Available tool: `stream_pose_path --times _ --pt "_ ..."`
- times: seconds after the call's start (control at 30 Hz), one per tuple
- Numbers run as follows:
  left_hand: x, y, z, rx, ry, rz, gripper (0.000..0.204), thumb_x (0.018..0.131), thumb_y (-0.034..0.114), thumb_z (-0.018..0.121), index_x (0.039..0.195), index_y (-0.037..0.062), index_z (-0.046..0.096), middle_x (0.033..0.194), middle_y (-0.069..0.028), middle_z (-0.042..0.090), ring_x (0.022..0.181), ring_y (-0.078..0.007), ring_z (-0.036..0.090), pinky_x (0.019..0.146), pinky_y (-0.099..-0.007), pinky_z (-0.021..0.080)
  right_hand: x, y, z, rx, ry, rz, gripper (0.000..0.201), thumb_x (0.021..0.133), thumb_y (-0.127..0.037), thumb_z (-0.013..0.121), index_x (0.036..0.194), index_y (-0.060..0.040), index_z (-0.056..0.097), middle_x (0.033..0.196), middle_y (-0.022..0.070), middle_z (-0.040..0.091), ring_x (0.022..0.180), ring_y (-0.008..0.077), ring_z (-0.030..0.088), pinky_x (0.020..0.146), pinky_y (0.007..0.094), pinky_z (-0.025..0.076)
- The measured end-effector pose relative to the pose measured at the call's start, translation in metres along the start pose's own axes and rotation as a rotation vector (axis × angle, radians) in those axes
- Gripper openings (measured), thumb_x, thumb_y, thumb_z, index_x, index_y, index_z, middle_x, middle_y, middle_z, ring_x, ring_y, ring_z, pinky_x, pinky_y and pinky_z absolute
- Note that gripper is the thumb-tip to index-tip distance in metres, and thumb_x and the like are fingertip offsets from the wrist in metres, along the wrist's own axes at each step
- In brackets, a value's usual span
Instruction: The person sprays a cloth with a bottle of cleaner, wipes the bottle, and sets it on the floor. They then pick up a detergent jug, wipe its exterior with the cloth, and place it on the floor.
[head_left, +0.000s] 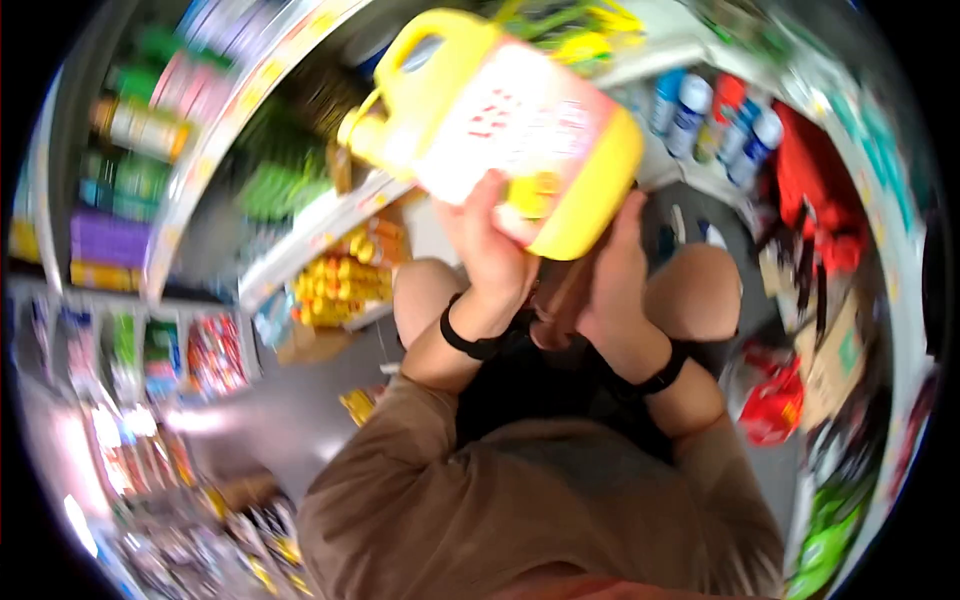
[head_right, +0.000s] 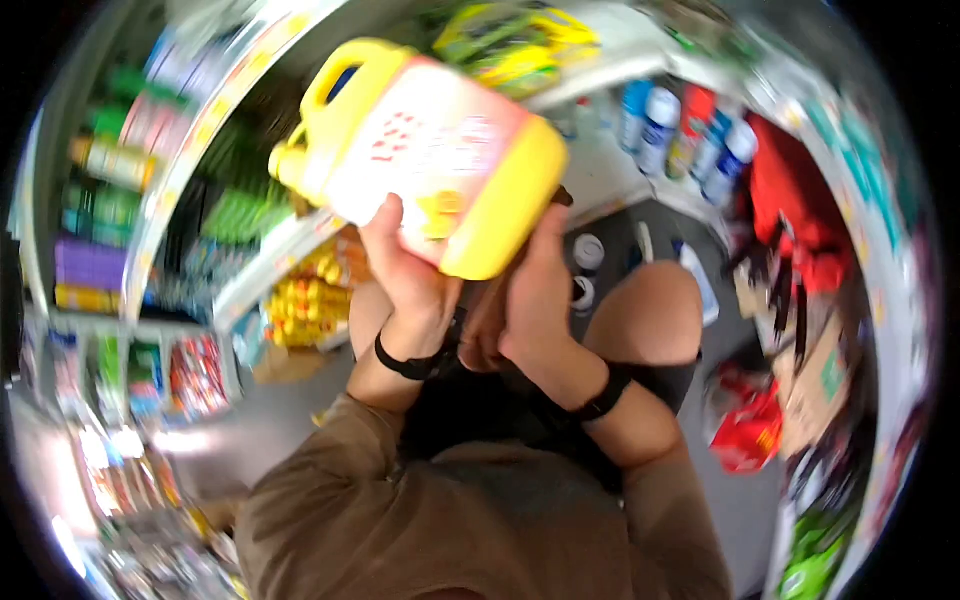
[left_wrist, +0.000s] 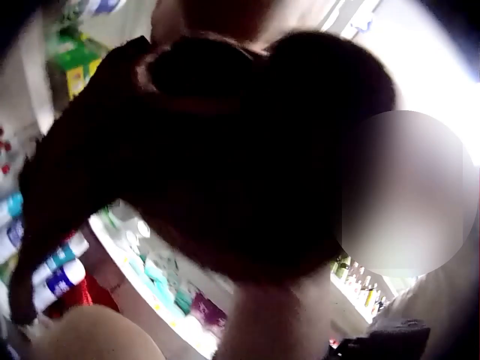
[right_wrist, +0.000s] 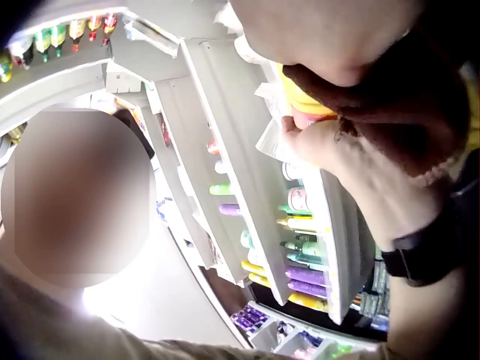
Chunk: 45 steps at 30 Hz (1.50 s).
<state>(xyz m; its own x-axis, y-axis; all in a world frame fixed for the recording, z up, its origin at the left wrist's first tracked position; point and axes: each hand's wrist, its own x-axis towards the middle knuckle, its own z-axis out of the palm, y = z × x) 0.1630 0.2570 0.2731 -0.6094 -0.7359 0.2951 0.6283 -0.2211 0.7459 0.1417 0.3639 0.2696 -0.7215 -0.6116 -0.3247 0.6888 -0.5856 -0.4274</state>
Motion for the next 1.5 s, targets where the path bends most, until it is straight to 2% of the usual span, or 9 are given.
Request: stream_pose_path --times 0.1,0.23,0.33,0.43,0.67,0.8,0.87,1.1,1.5 --pt "0.000 0.048 -0.008 0.162 -0.077 0.212 0.064 0.079 0.006 0.065 0.137 -0.0028 0.040 0.132 -0.0185 0.056 0.120 -0.0270 0.057 0.102 -0.0398 0.046 0.018 0.010 -0.026 0.060 -0.417 0.150 0.063 0.104 -0.057 0.031 0.142 -0.0076 0.044 0.137 0.0115 0.054 0.123 0.0252 0.055 0.103 0.0394 0.046" --pt "-0.007 0.122 -0.052 0.313 -0.158 0.260 0.071 0.070 -0.001 0.075 0.133 -0.0020 0.042 0.122 -0.0144 0.060 0.108 -0.0223 0.062 0.093 -0.0360 0.051 -0.005 0.009 0.006 -0.297 -0.291 0.012 0.060 0.106 -0.053 0.027 0.140 -0.0070 0.044 0.135 0.0112 0.055 0.122 0.0243 0.055 0.106 0.0393 0.043" --pt "-0.034 0.177 -0.108 0.607 -0.151 0.299 0.054 0.064 -0.005 0.064 0.117 -0.0116 0.056 0.093 -0.0200 0.070 0.067 -0.0228 0.071 0.058 -0.0283 0.058 0.008 0.003 -0.004 -0.636 -0.240 -0.039 0.057 0.108 -0.046 0.021 0.137 -0.0037 0.045 0.126 0.0089 0.056 0.115 0.0214 0.054 0.104 0.0330 0.039" --pt "-0.072 0.237 -0.143 0.772 0.079 0.288 0.055 0.063 0.001 0.062 0.117 -0.0106 0.057 0.103 -0.0198 0.069 0.080 -0.0242 0.071 0.071 -0.0317 0.059 0.021 0.008 -0.008 -0.552 -0.078 -0.048 0.058 0.106 -0.053 0.029 0.139 -0.0084 0.046 0.130 0.0097 0.056 0.119 0.0273 0.054 0.104 0.0429 0.044" --pt "-0.156 0.315 -0.246 0.955 0.549 0.496 0.058 0.068 0.001 0.074 0.121 -0.0013 0.051 0.108 -0.0114 0.066 0.095 -0.0193 0.066 0.087 -0.0329 0.053 0.042 0.030 -0.017 -0.895 -0.451 -0.250 0.054 0.106 -0.048 0.026 0.131 -0.0047 0.048 0.116 0.0133 0.062 0.101 0.0237 0.061 0.089 0.0345 0.049" --pt "-0.205 0.332 -0.318 1.093 0.852 0.539 0.053 0.071 0.005 0.079 0.116 -0.0016 0.052 0.109 -0.0118 0.065 0.095 -0.0185 0.065 0.085 -0.0322 0.052 0.066 0.030 -0.034 -0.743 -0.461 -0.075 0.047 0.105 -0.041 0.036 0.131 -0.0022 0.044 0.116 0.0170 0.060 0.110 0.0293 0.059 0.095 0.0388 0.050" --pt "-0.230 0.334 -0.362 1.159 1.010 0.504 0.051 0.072 0.007 0.082 0.113 -0.0017 0.052 0.109 -0.0121 0.064 0.095 -0.0183 0.064 0.084 -0.0321 0.052 0.056 0.044 -0.036 -1.050 -0.508 -0.318 0.059 0.103 -0.054 0.037 0.134 -0.0051 0.049 0.120 0.0156 0.061 0.111 0.0295 0.060 0.098 0.0441 0.051" --pt "-0.293 0.323 -0.529 1.302 1.492 0.305 0.061 0.066 0.023 0.086 0.110 -0.0029 0.053 0.102 -0.0151 0.066 0.091 -0.0234 0.066 0.082 -0.0364 0.052 0.085 0.060 -0.035 -0.726 0.051 0.004 0.067 0.101 -0.061 0.032 0.134 -0.0060 0.052 0.133 0.0174 0.058 0.119 0.0386 0.058 0.103 0.0567 0.046" --pt "-0.347 0.250 -0.746 1.220 1.671 -0.162 0.080 0.063 0.037 0.086 0.121 0.0000 0.046 0.116 -0.0174 0.063 0.107 -0.0320 0.064 0.094 -0.0428 0.050 0.076 0.058 -0.068 -0.819 0.076 -0.107 0.061 0.101 -0.058 0.038 0.133 -0.0078 0.051 0.122 0.0152 0.062 0.109 0.0336 0.061 0.096 0.0482 0.051"
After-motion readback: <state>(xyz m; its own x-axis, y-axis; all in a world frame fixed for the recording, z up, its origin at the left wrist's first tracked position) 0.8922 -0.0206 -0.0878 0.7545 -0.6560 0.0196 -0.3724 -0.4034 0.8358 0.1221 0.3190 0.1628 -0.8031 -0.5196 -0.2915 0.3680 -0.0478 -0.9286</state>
